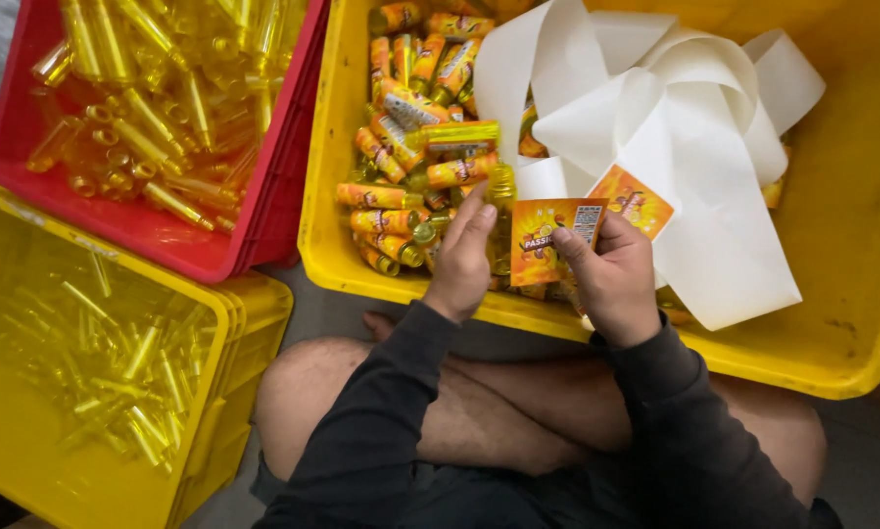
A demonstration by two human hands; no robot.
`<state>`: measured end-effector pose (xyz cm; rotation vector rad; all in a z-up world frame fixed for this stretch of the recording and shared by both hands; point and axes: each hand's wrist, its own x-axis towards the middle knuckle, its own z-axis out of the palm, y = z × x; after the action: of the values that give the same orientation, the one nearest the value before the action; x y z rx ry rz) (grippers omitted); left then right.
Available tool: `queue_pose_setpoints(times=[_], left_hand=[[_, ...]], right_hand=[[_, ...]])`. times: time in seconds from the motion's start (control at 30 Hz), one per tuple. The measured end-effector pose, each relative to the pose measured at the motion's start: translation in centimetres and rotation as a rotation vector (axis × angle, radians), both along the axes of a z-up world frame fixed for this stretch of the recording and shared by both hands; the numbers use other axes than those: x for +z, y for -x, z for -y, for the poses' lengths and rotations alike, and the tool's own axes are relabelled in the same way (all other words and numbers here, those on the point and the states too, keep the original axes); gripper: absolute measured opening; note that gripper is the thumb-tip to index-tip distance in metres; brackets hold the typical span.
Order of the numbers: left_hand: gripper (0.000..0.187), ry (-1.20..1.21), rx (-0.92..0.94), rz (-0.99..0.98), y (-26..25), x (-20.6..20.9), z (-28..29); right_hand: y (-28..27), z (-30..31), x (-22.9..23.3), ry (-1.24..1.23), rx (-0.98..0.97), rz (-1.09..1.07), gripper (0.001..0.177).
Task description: Manually applying adhesive labels to small yellow plastic bottles and placing them into a storage bin.
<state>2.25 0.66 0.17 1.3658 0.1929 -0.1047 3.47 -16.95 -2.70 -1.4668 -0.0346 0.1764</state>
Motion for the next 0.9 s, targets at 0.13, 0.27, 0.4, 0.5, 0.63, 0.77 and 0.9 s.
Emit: queue_pose_setpoints(times=[0.13, 0.27, 0.4, 0.5, 0.63, 0.77, 0.9], left_hand=[[0.077, 0.021, -0.022, 0.017, 0.1, 0.9, 0.0], [0.078, 0.076, -0.045, 0.073, 0.5, 2.3, 0.3], [0.077, 0.143, -0.063, 0.092, 0.6, 3.9, 0.8], [0.053, 0.401, -0.051, 0.138, 0.7, -3.0, 0.1], [0.052, 0.491, -0.046, 0.113, 0.9, -3.6, 0.2], [0.058, 0.490, -0.017, 0.147, 1.1, -3.6, 1.2], [0.061, 0.399, 0.001, 0.263, 1.1, -4.3, 1.6]], right_hand=[[0.0, -0.1, 0.0, 0.003, 0.014, 0.013, 0.012], [0.1, -0.2, 0.0, 0.055, 0.026, 0.041, 0.013], [0.1, -0.2, 0.7, 0.077, 0.042, 0.067, 0.011], [0.1, -0.1, 0.3, 0.074, 0.034, 0.079, 0.010], [0.1, 0.0, 0.4, 0.062, 0.046, 0.083, 0.010], [0.2, -0.2, 0.4, 0.042, 0.038, 0.068, 0.012], [0.2, -0.2, 0.5, 0.046, 0.057, 0.069, 0.013]])
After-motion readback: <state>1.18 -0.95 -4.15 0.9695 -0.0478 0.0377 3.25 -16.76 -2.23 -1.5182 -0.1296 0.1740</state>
